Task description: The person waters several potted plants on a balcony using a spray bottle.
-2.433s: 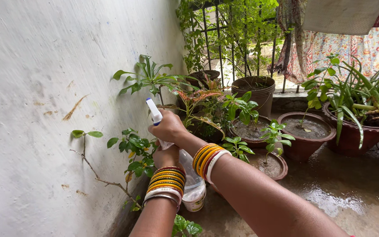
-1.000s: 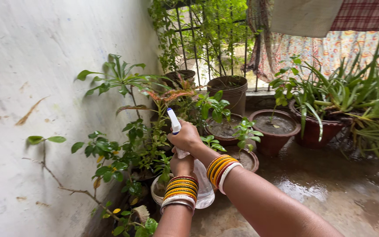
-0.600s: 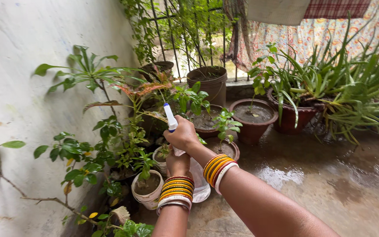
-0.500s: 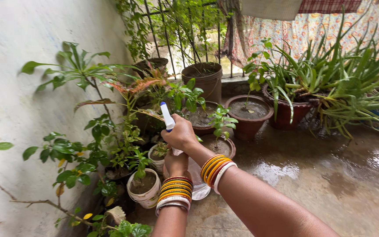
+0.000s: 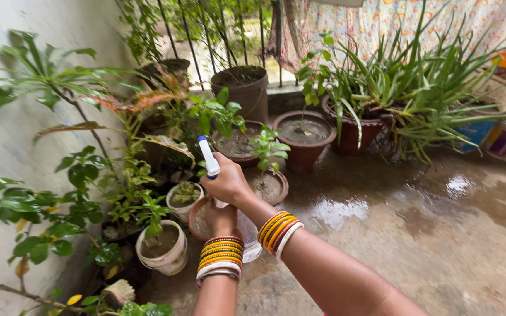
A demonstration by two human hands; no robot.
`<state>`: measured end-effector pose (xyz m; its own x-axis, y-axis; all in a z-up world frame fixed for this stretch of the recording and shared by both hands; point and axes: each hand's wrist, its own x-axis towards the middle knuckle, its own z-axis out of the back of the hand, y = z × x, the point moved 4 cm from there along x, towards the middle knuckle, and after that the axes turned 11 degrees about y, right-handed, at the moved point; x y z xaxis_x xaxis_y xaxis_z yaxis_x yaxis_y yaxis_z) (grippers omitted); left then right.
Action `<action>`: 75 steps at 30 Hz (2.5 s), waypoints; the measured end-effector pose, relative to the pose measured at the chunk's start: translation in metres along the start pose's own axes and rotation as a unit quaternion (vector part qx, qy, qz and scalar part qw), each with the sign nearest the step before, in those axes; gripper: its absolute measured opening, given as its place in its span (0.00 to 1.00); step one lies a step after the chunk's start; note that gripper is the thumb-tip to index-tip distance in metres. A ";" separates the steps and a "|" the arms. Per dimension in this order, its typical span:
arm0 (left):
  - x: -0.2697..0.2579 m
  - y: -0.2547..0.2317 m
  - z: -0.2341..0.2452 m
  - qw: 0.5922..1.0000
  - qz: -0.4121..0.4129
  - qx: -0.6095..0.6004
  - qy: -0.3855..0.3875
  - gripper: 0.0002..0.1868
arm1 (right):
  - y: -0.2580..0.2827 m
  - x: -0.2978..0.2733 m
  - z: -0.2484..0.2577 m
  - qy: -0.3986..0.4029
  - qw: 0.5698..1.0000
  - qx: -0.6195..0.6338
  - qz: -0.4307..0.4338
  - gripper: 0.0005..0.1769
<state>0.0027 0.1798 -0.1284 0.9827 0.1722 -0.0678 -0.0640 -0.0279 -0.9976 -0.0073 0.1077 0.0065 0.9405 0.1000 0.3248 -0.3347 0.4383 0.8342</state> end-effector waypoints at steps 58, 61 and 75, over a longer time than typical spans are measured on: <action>0.027 0.092 -0.067 0.992 0.097 -0.066 0.043 0.26 | -0.094 -0.010 0.022 -0.031 0.990 -0.028 -0.133 0.20; 0.026 0.096 -0.062 0.984 0.111 0.114 0.080 0.27 | -0.114 -0.015 0.019 -0.047 0.985 -0.032 -0.162 0.22; -0.002 0.069 -0.097 0.950 0.121 0.228 0.174 0.26 | -0.139 -0.038 0.063 -0.155 0.961 -0.080 -0.213 0.20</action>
<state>0.0134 0.0825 -0.1957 0.9226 -0.1240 -0.3653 -0.2853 0.4181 -0.8624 -0.0004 -0.0133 -0.0943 0.9192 -0.3792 0.1059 0.1141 0.5142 0.8501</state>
